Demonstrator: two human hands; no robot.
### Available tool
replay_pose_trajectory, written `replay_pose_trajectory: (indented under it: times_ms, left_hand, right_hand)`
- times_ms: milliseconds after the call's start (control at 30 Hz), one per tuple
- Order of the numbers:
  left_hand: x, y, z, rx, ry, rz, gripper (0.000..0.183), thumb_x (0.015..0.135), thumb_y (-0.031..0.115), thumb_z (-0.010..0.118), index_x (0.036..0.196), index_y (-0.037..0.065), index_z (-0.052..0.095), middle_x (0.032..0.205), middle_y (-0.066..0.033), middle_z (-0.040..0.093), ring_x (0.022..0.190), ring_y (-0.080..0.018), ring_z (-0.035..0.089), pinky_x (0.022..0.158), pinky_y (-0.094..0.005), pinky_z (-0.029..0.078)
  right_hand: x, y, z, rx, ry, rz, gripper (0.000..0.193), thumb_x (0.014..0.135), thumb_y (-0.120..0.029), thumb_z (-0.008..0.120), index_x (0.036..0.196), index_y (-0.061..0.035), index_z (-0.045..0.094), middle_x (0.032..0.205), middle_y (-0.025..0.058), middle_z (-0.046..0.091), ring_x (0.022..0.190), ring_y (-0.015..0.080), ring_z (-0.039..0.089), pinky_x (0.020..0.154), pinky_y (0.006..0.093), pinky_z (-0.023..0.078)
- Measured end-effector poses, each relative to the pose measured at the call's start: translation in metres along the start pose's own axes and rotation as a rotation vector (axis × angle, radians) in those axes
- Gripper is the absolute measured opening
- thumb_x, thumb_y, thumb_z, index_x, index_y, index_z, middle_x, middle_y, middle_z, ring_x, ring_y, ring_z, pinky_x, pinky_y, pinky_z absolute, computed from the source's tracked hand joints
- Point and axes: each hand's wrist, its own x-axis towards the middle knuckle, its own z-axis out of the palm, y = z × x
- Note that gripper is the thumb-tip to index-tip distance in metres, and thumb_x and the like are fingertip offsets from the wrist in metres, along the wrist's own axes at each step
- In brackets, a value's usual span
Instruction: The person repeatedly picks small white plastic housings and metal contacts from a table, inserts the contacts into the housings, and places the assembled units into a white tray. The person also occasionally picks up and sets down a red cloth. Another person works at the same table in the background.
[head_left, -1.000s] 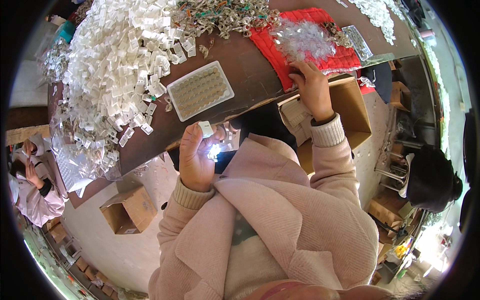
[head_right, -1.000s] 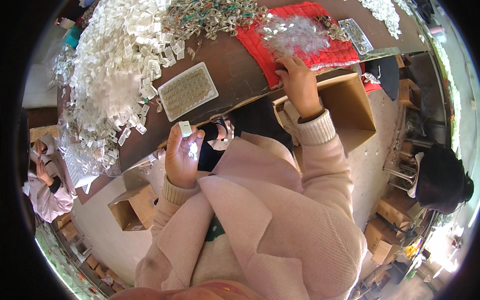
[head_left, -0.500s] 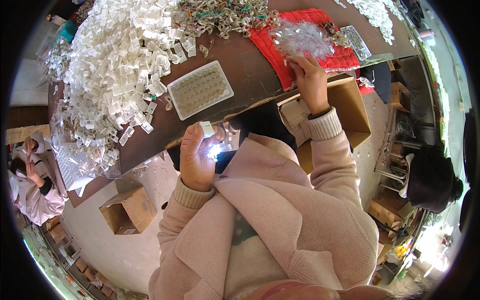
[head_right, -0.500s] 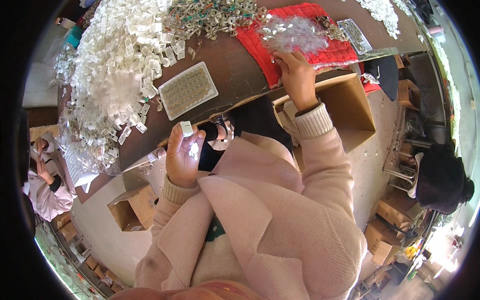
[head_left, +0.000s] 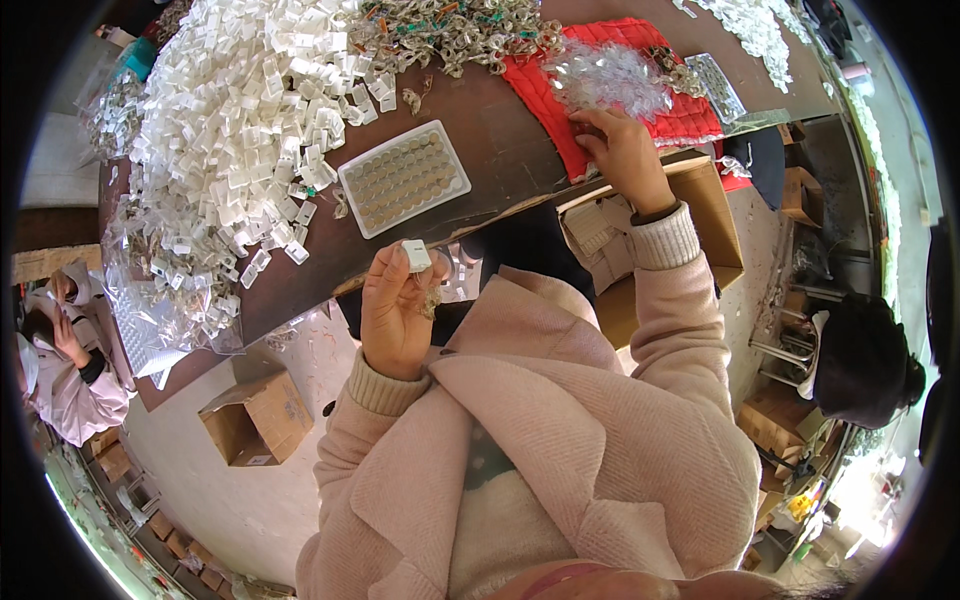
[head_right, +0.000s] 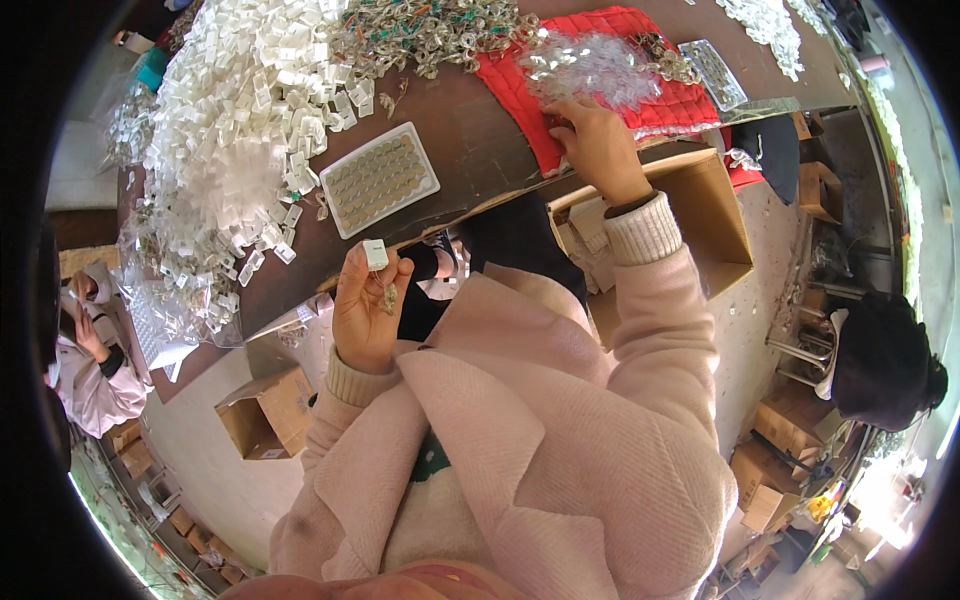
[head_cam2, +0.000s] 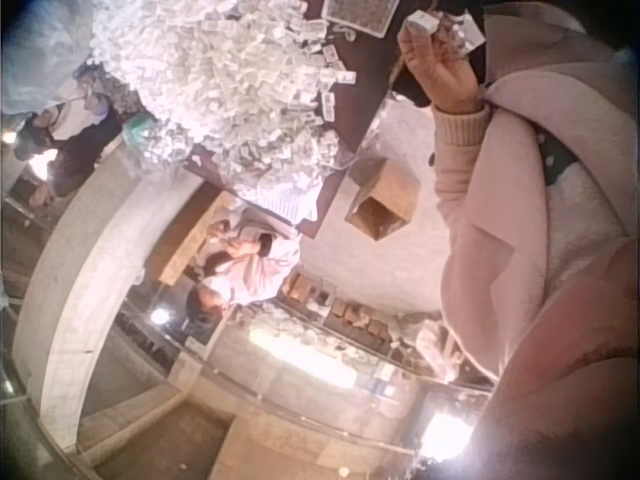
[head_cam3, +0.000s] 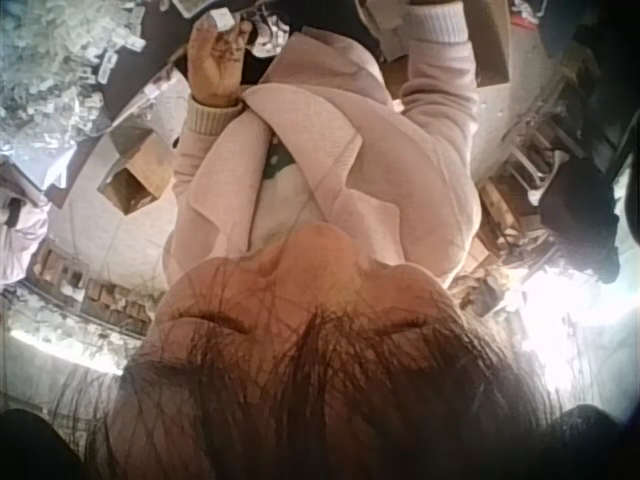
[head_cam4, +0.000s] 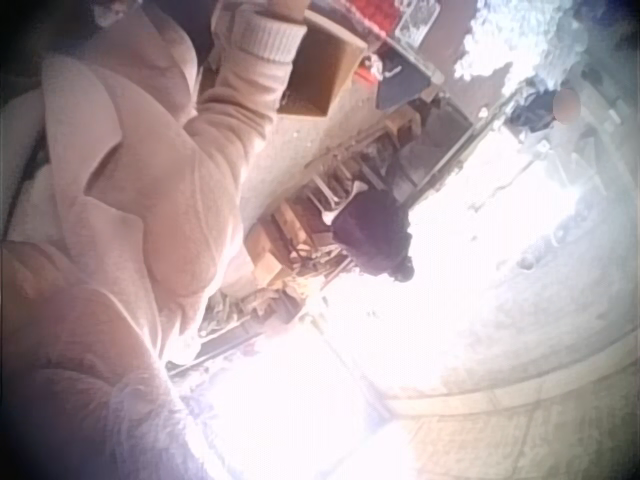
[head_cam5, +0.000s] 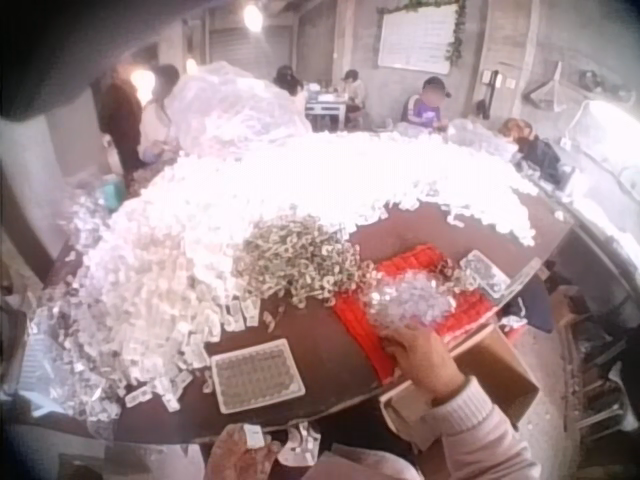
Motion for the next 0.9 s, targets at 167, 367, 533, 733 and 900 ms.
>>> replay_pose_trajectory:
  times_ms: [167,367,533,733,900]
  left_hand:
    - [0.000,0.002,0.000,0.013,-0.024,-0.003,0.019,0.099,0.021,0.063,0.110,0.005,0.064,0.097,-0.0076,0.068,0.084,-0.0154,0.059,0.087,-0.0374,0.047]
    - [-0.001,0.001,0.001,0.012,0.061,0.005,0.019,0.099,0.021,0.061,0.105,0.003,0.061,0.097,-0.0091,0.066,0.086,-0.0205,0.057,0.084,-0.0362,0.046]
    - [0.000,0.001,0.002,-0.006,-0.022,0.016,0.019,0.100,0.021,0.060,0.104,0.004,0.061,0.094,-0.0090,0.066,0.087,-0.0209,0.057,0.084,-0.0373,0.046]
    - [-0.003,0.001,0.002,0.059,0.074,-0.003,0.018,0.100,0.023,0.060,0.103,0.005,0.061,0.093,-0.0089,0.065,0.086,-0.0206,0.058,0.085,-0.0371,0.046]
    - [0.001,0.000,0.000,-0.013,-0.054,-0.014,0.018,0.099,0.022,0.062,0.105,0.005,0.063,0.095,-0.0093,0.067,0.088,-0.0195,0.060,0.086,-0.0367,0.047]
  right_hand:
    - [-0.006,-0.002,-0.003,-0.017,0.003,-0.008,0.025,0.084,-0.006,0.068,0.109,-0.0066,0.070,0.094,0.0167,0.070,0.084,0.0382,0.067,0.074,0.0427,0.054]
    - [-0.019,-0.003,-0.003,0.302,0.151,0.278,0.017,0.092,-0.002,0.061,0.107,-0.0008,0.069,0.087,0.0137,0.073,0.074,0.0190,0.072,0.067,0.0286,0.055]
    - [-0.015,0.000,-0.006,0.420,0.206,0.277,0.015,0.094,-0.003,0.062,0.106,0.0013,0.069,0.085,0.0091,0.072,0.075,0.0115,0.069,0.068,0.0259,0.054]
    - [-0.021,-0.001,-0.008,0.311,0.161,0.128,0.018,0.086,-0.002,0.069,0.104,-0.0019,0.071,0.085,0.0114,0.070,0.076,0.0215,0.068,0.070,0.0309,0.053]
    - [-0.025,0.000,-0.006,0.081,0.121,-0.006,0.021,0.080,-0.001,0.071,0.101,-0.0046,0.073,0.088,0.0154,0.068,0.082,0.0343,0.066,0.073,0.0372,0.053]
